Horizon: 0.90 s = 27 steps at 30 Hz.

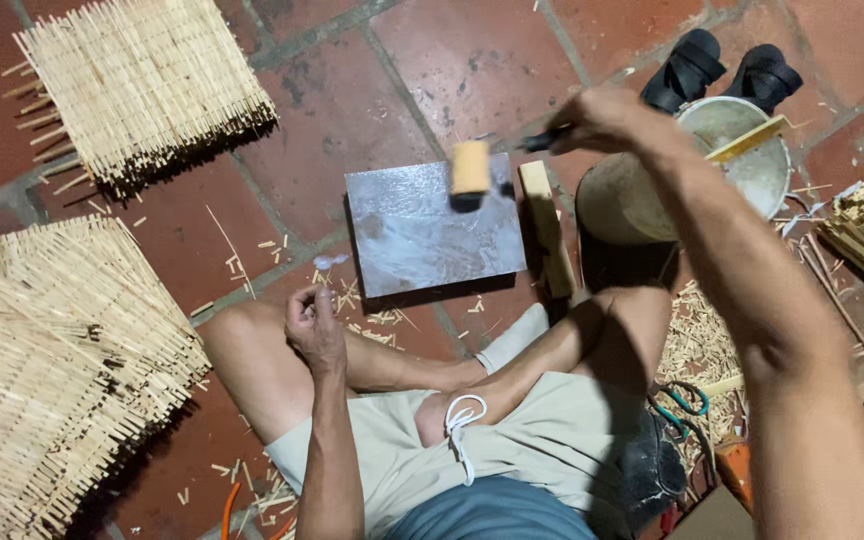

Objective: The person assembles small bamboo mats by applying white adhesive to cardboard with a roller, placing a woven bamboo mat on top, and pressing it down with a wooden block. The person repeats this process for multiple mats.

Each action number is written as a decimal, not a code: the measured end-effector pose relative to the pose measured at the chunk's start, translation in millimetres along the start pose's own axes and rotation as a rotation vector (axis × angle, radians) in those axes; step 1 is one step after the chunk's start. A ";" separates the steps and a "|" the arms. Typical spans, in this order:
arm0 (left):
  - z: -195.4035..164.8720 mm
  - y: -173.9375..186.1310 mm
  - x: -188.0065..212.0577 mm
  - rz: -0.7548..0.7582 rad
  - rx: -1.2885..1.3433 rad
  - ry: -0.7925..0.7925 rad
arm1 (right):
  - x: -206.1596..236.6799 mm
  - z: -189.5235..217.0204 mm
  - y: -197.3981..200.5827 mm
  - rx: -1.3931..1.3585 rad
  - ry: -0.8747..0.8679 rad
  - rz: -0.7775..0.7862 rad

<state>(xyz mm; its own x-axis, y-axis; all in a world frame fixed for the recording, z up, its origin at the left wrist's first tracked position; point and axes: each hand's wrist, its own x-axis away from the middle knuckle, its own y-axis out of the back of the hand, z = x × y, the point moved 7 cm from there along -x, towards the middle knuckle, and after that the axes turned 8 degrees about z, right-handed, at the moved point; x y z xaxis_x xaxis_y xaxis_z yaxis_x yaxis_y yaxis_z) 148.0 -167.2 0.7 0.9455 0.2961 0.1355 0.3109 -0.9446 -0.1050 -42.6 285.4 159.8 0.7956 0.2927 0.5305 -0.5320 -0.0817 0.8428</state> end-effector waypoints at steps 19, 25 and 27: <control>3.2 4.1 1.5 0.008 -0.057 -0.007 | 76.4 22.4 -41.8 0.024 -0.237 -0.102; 1.0 1.3 5.8 0.035 -0.009 -0.011 | 114.3 -19.7 -58.5 -0.206 -0.188 -0.103; 1.0 2.1 5.5 0.028 -0.013 -0.014 | 117.3 -14.3 -71.2 -0.299 -0.293 -0.186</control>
<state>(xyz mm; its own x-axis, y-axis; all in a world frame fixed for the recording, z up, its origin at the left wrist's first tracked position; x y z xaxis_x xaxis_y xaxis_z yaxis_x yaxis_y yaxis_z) 153.9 -167.5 0.3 0.9550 0.2716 0.1191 0.2833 -0.9542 -0.0958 84.4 339.1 160.7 0.9109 -0.0087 0.4126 -0.3988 0.2380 0.8856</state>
